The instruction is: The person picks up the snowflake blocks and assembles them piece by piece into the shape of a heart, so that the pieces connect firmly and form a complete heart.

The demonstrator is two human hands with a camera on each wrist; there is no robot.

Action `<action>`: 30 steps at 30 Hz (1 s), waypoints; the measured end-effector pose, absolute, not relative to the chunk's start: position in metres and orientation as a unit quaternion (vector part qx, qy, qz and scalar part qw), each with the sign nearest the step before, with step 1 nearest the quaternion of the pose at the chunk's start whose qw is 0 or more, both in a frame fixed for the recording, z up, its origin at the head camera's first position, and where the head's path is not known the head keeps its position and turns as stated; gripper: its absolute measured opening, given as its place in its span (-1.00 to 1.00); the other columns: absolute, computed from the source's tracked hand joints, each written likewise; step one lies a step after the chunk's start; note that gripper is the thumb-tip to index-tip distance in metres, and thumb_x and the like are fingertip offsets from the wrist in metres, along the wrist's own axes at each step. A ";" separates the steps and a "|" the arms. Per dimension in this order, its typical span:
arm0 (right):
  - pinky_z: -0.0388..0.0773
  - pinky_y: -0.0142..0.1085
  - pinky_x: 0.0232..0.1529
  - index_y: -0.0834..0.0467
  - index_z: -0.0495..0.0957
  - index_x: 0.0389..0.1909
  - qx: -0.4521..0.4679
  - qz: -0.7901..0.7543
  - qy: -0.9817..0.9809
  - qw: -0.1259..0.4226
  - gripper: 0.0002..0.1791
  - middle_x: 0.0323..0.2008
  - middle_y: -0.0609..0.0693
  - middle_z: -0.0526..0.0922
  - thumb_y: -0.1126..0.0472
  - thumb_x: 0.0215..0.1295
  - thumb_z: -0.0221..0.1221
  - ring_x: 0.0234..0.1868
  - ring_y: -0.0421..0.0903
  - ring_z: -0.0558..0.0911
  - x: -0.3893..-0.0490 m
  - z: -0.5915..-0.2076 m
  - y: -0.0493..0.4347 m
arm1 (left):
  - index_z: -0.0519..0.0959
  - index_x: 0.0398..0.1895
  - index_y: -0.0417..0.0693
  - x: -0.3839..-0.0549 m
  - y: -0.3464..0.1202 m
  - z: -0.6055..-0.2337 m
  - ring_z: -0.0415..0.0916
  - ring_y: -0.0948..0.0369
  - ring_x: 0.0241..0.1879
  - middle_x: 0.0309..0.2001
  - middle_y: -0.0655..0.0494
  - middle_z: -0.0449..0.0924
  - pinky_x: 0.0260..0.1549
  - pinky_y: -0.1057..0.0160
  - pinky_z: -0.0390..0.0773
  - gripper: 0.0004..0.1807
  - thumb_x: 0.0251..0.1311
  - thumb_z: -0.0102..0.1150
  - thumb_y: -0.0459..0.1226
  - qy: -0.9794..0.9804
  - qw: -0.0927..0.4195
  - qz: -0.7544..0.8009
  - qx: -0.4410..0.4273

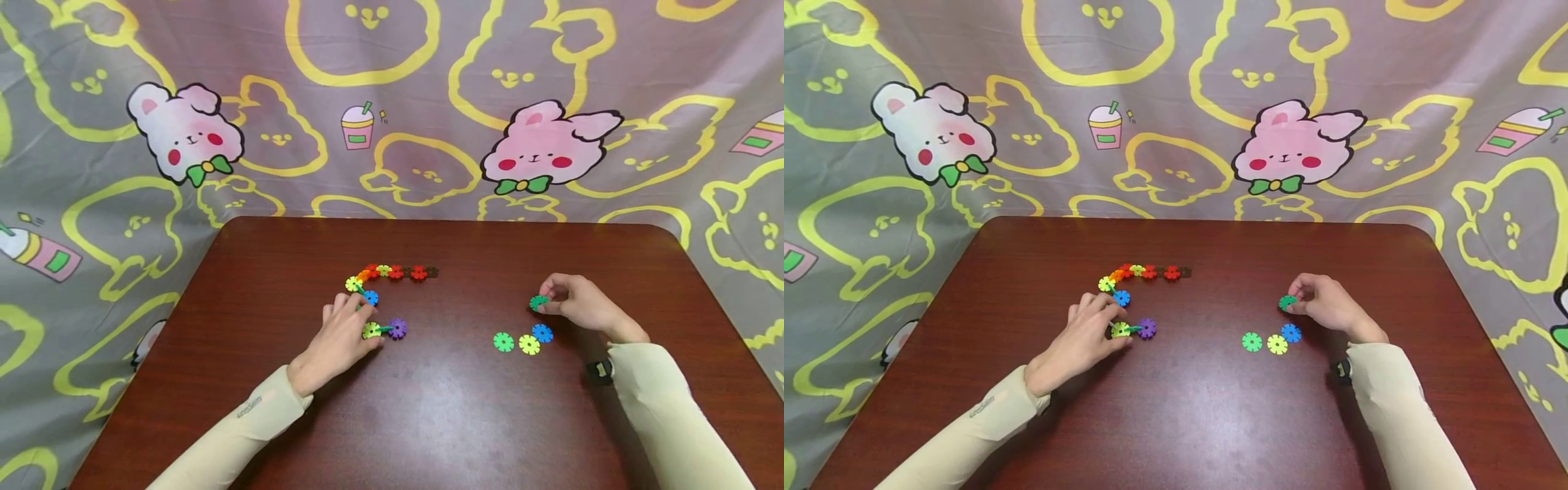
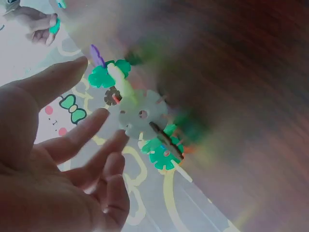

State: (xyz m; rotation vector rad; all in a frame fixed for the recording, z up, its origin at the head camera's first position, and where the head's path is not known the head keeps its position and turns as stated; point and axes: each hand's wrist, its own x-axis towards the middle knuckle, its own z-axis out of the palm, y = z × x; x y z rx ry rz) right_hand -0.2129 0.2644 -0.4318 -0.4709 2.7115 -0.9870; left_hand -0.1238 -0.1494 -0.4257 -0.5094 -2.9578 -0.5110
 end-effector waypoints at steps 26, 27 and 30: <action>0.45 -0.40 -0.36 0.08 0.56 -0.51 -0.289 -0.388 0.867 0.121 -0.84 -0.53 -0.15 0.66 0.28 0.05 0.38 -0.48 -0.29 0.54 -0.193 -0.445 0.087 | 0.67 -0.36 -0.06 -0.135 -0.137 -0.438 0.36 0.11 -0.19 -0.32 0.13 0.55 -0.18 0.02 0.23 -0.92 0.07 0.30 -0.27 -0.967 0.037 -0.131 -0.213; 0.46 -0.39 -0.35 0.08 0.56 -0.51 -0.289 -0.388 0.866 0.122 -0.85 -0.52 -0.15 0.66 0.28 0.05 0.38 -0.48 -0.30 0.54 -0.193 -0.445 0.085 | 0.67 -0.37 -0.06 -0.135 -0.137 -0.438 0.36 0.12 -0.20 -0.33 0.13 0.55 -0.18 0.02 0.23 -0.92 0.07 0.29 -0.27 -0.967 0.037 -0.132 -0.214; 0.47 -0.40 -0.34 0.09 0.56 -0.51 -0.292 -0.386 0.867 0.120 -0.85 -0.53 -0.14 0.66 0.27 0.04 0.38 -0.47 -0.31 0.55 -0.192 -0.446 0.081 | 0.67 -0.36 -0.06 -0.135 -0.138 -0.439 0.37 0.12 -0.20 -0.33 0.14 0.55 -0.18 0.04 0.24 -0.92 0.07 0.29 -0.27 -0.967 0.039 -0.134 -0.214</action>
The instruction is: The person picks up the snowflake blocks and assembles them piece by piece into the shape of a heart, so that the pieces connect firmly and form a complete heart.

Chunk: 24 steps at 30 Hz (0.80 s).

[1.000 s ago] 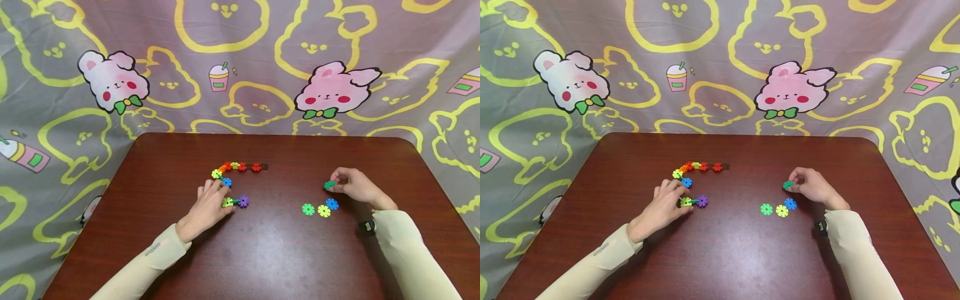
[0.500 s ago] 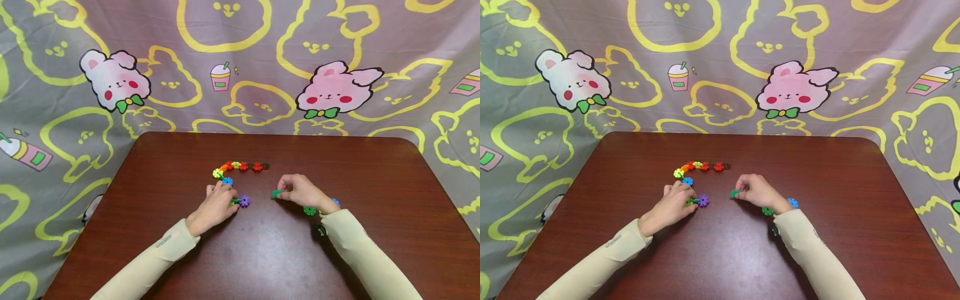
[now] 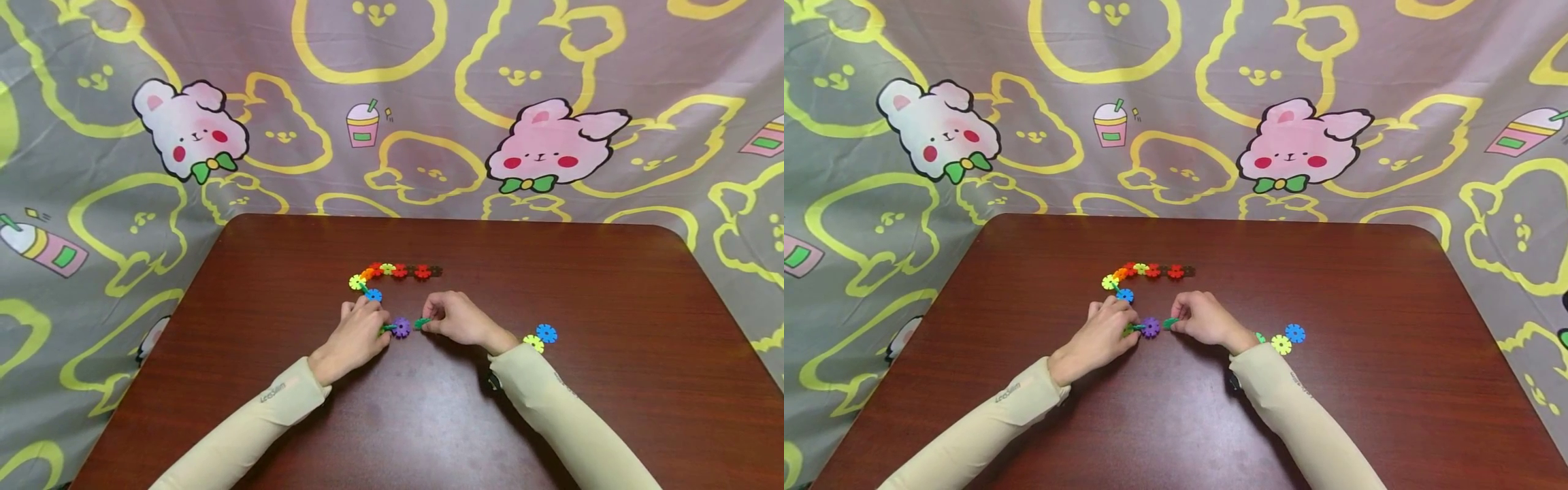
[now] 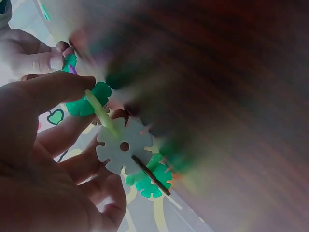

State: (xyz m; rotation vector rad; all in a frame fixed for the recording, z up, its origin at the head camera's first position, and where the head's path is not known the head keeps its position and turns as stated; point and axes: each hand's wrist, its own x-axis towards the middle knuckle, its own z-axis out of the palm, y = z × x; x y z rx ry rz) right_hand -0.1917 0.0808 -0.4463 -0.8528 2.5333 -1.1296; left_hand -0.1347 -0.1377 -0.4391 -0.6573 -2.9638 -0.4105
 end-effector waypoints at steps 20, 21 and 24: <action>0.49 -0.39 -0.35 0.11 0.55 -0.50 -0.285 -0.387 0.866 0.139 -0.85 -0.53 -0.11 0.67 0.30 0.05 0.38 -0.47 -0.30 0.57 -0.190 -0.445 0.072 | 0.58 -0.57 0.00 -0.136 -0.135 -0.441 0.36 0.15 -0.30 -0.46 0.18 0.50 -0.23 0.08 0.30 -0.89 0.05 0.28 -0.32 -0.970 0.048 -0.111 -0.212; 0.49 -0.39 -0.35 0.11 0.55 -0.51 -0.286 -0.386 0.866 0.139 -0.84 -0.53 -0.11 0.67 0.30 0.04 0.38 -0.47 -0.30 0.58 -0.190 -0.445 0.072 | 0.56 -0.59 0.00 -0.136 -0.135 -0.440 0.36 0.16 -0.30 -0.47 0.19 0.50 -0.23 0.09 0.31 -0.87 0.05 0.28 -0.32 -0.970 0.048 -0.110 -0.212; 0.49 -0.38 -0.34 0.10 0.55 -0.51 -0.288 -0.380 0.868 0.141 -0.84 -0.53 -0.12 0.67 0.31 0.04 0.37 -0.47 -0.30 0.58 -0.190 -0.445 0.071 | 0.51 -0.63 0.02 -0.136 -0.135 -0.440 0.35 0.16 -0.31 -0.48 0.19 0.47 -0.24 0.10 0.30 -0.82 0.05 0.28 -0.32 -0.970 0.047 -0.110 -0.213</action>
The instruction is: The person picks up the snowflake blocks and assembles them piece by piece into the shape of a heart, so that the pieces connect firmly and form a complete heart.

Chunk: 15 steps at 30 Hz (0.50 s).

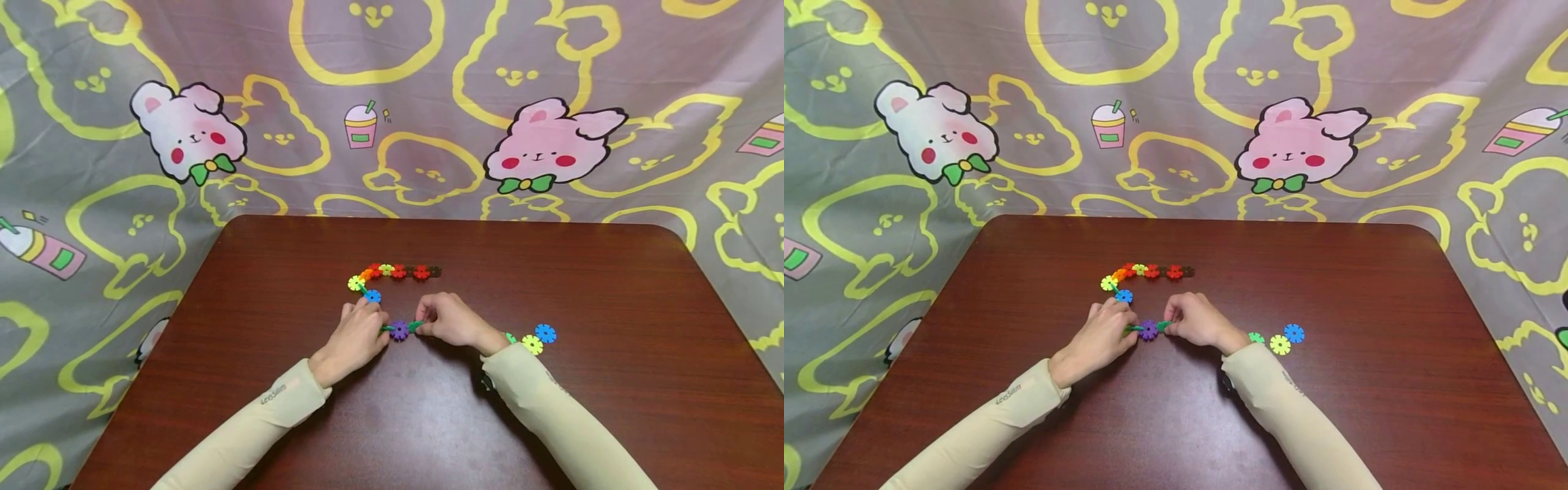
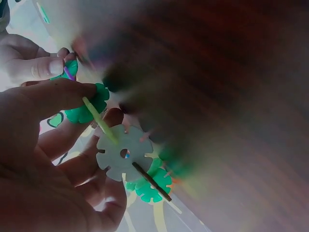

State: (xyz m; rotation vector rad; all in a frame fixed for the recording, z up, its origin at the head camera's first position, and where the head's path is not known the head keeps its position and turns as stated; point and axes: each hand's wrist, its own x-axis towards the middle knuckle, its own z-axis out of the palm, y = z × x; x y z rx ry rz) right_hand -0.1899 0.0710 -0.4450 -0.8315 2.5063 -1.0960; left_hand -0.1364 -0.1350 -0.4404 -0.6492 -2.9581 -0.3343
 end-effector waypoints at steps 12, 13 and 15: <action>0.50 -0.38 -0.34 0.06 0.56 -0.56 -0.307 -0.336 0.883 0.118 -0.82 -0.54 -0.14 0.65 0.30 0.03 0.39 -0.48 -0.32 0.55 -0.188 -0.445 0.066 | 0.48 -0.68 0.01 -0.136 -0.135 -0.443 0.38 0.19 -0.37 -0.54 0.23 0.43 -0.32 0.18 0.23 -0.77 0.02 0.29 -0.34 -0.966 0.068 -0.110 -0.223; 0.49 -0.38 -0.35 0.07 0.56 -0.57 -0.309 -0.333 0.883 0.114 -0.82 -0.55 -0.14 0.65 0.30 0.02 0.39 -0.49 -0.32 0.54 -0.188 -0.444 0.066 | 0.47 -0.69 0.01 -0.136 -0.134 -0.443 0.38 0.19 -0.37 -0.54 0.23 0.43 -0.31 0.18 0.23 -0.76 0.02 0.30 -0.35 -0.965 0.067 -0.114 -0.225; 0.47 -0.39 -0.36 0.08 0.56 -0.59 -0.313 -0.328 0.885 0.105 -0.81 -0.57 -0.15 0.64 0.29 0.01 0.41 -0.51 -0.32 0.52 -0.187 -0.443 0.065 | 0.48 -0.69 -0.01 -0.136 -0.134 -0.442 0.40 0.18 -0.36 -0.55 0.22 0.43 -0.29 0.14 0.26 -0.76 0.02 0.30 -0.37 -0.963 0.061 -0.125 -0.231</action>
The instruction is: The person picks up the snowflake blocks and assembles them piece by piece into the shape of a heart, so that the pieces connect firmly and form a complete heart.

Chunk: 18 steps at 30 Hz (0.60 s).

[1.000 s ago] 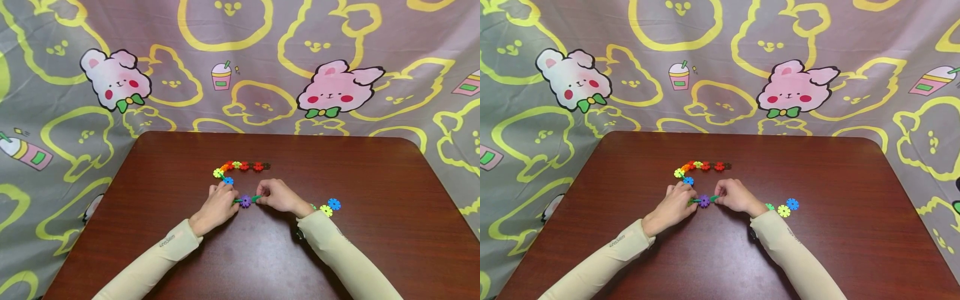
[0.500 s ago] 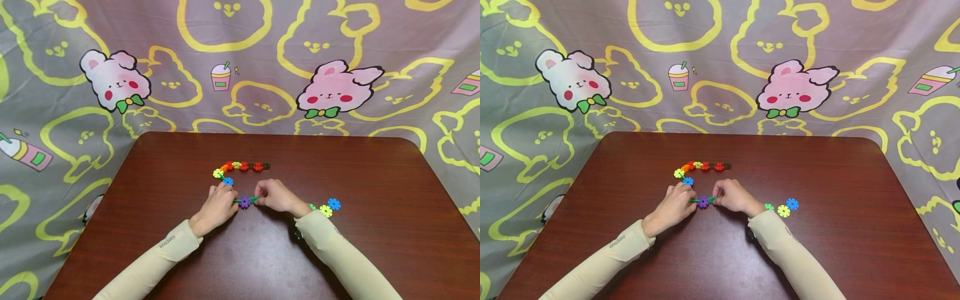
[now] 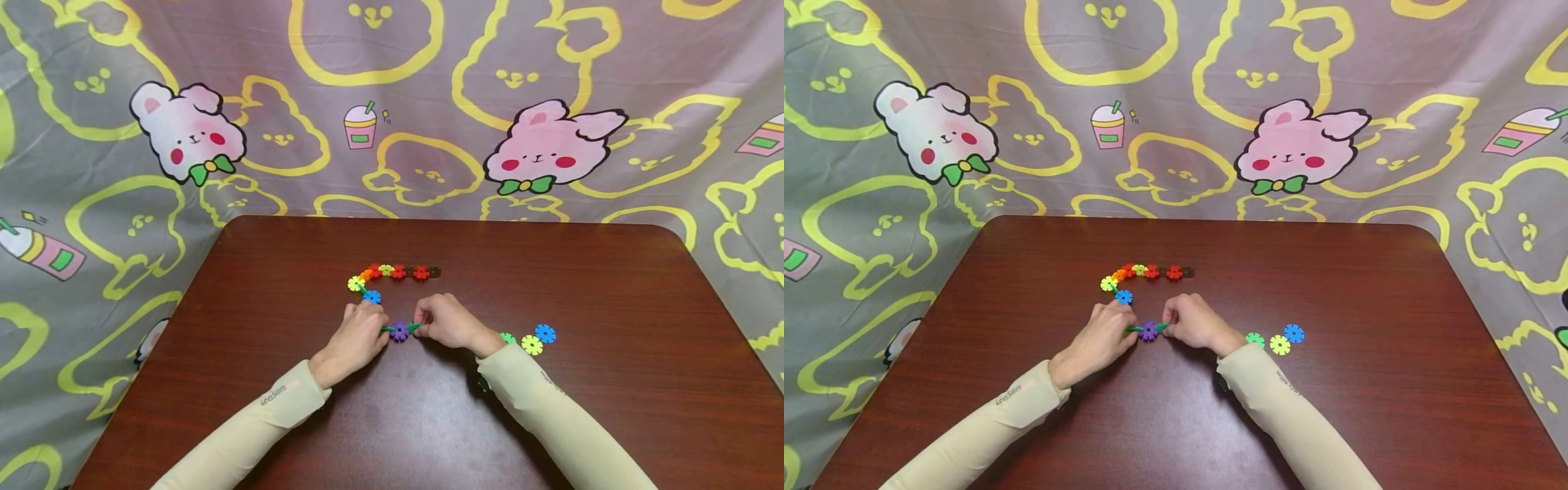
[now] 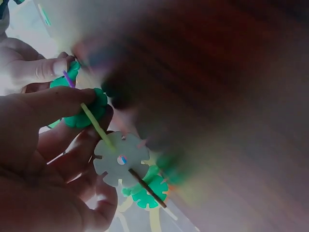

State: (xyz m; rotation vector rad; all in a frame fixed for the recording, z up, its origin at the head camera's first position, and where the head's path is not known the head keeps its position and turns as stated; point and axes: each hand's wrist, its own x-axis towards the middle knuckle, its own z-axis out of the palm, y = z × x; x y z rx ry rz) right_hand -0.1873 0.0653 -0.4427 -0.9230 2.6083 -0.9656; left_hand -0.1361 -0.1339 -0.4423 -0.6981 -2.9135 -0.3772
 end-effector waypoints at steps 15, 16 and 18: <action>0.39 -0.39 -0.46 0.06 0.56 -0.65 -0.333 -0.271 0.899 0.083 -0.80 -0.66 -0.20 0.56 0.36 0.01 0.34 -0.62 -0.28 0.41 -0.188 -0.437 0.057 | 0.57 -0.69 -0.07 -0.136 -0.130 -0.440 0.43 0.14 -0.37 -0.56 0.15 0.49 -0.26 0.09 0.28 -0.80 -0.01 0.32 -0.43 -0.958 0.069 -0.117 -0.254; 0.39 -0.39 -0.46 0.07 0.57 -0.65 -0.334 -0.271 0.899 0.084 -0.81 -0.66 -0.20 0.56 0.36 0.01 0.34 -0.62 -0.29 0.41 -0.188 -0.438 0.057 | 0.58 -0.69 -0.07 -0.136 -0.131 -0.440 0.42 0.14 -0.38 -0.56 0.15 0.49 -0.26 0.10 0.28 -0.80 -0.01 0.32 -0.43 -0.958 0.067 -0.119 -0.254; 0.40 -0.40 -0.46 0.06 0.56 -0.65 -0.333 -0.273 0.899 0.085 -0.80 -0.67 -0.20 0.57 0.36 0.01 0.34 -0.62 -0.29 0.42 -0.188 -0.438 0.057 | 0.58 -0.69 -0.07 -0.136 -0.131 -0.441 0.41 0.15 -0.38 -0.56 0.15 0.50 -0.27 0.11 0.27 -0.80 -0.01 0.32 -0.43 -0.957 0.065 -0.123 -0.253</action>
